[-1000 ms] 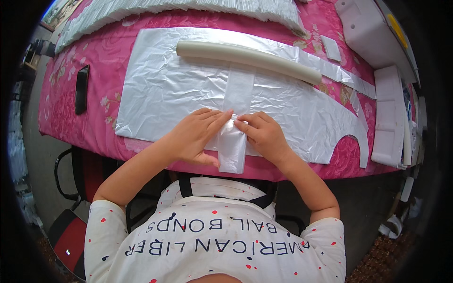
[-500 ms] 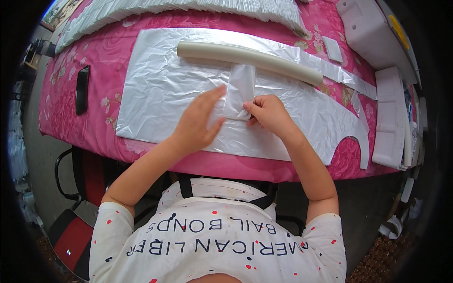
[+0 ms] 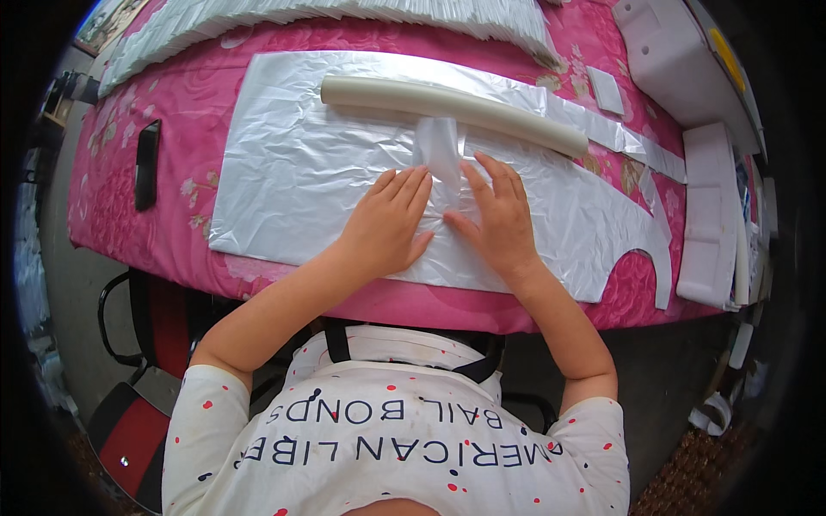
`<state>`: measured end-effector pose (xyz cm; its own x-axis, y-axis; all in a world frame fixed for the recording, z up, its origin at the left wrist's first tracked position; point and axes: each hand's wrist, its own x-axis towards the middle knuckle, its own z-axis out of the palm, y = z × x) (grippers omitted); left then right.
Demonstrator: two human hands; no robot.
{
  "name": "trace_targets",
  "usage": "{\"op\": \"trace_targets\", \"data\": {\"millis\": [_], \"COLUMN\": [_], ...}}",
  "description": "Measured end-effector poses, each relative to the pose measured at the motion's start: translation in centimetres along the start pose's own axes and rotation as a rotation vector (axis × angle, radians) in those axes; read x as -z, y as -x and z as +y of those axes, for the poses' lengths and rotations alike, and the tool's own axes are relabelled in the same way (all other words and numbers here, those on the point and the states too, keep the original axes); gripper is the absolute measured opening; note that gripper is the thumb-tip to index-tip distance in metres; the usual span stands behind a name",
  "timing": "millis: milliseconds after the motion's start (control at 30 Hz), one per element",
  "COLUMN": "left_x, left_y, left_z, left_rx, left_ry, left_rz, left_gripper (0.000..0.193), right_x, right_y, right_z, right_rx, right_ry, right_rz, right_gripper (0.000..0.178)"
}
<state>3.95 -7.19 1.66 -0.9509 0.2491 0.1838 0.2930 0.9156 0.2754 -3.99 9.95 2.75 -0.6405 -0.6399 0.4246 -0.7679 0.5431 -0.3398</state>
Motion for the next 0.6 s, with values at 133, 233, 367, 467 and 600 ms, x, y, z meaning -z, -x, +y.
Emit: {"op": "trace_targets", "data": {"millis": [133, 233, 367, 467, 600], "left_x": [0.1, -0.2, -0.1, -0.2, 0.6], "left_y": [-0.9, -1.2, -1.8, -1.5, 1.5], "left_z": [-0.4, -0.6, -1.2, -1.8, -1.4], "left_rx": [-0.027, -0.044, -0.101, -0.183, -0.341], "left_ry": [-0.014, -0.091, -0.189, -0.166, 0.017], "left_rz": [0.031, 0.043, 0.018, 0.054, 0.141], "left_gripper": [0.058, 0.055, 0.044, 0.038, 0.040], "right_x": [-0.1, -0.4, -0.7, -0.9, -0.7], "right_y": [-1.2, -2.0, -2.6, -2.5, -0.3], "right_z": [2.0, 3.0, 3.8, 3.9, 3.0], "right_rx": [0.335, 0.322, 0.283, 0.282, 0.365], "right_ry": [-0.036, -0.095, -0.202, -0.257, -0.292], "right_rz": [-0.213, -0.291, -0.297, -0.251, -0.211], "right_gripper": [0.047, 0.042, 0.040, 0.033, 0.020]}}
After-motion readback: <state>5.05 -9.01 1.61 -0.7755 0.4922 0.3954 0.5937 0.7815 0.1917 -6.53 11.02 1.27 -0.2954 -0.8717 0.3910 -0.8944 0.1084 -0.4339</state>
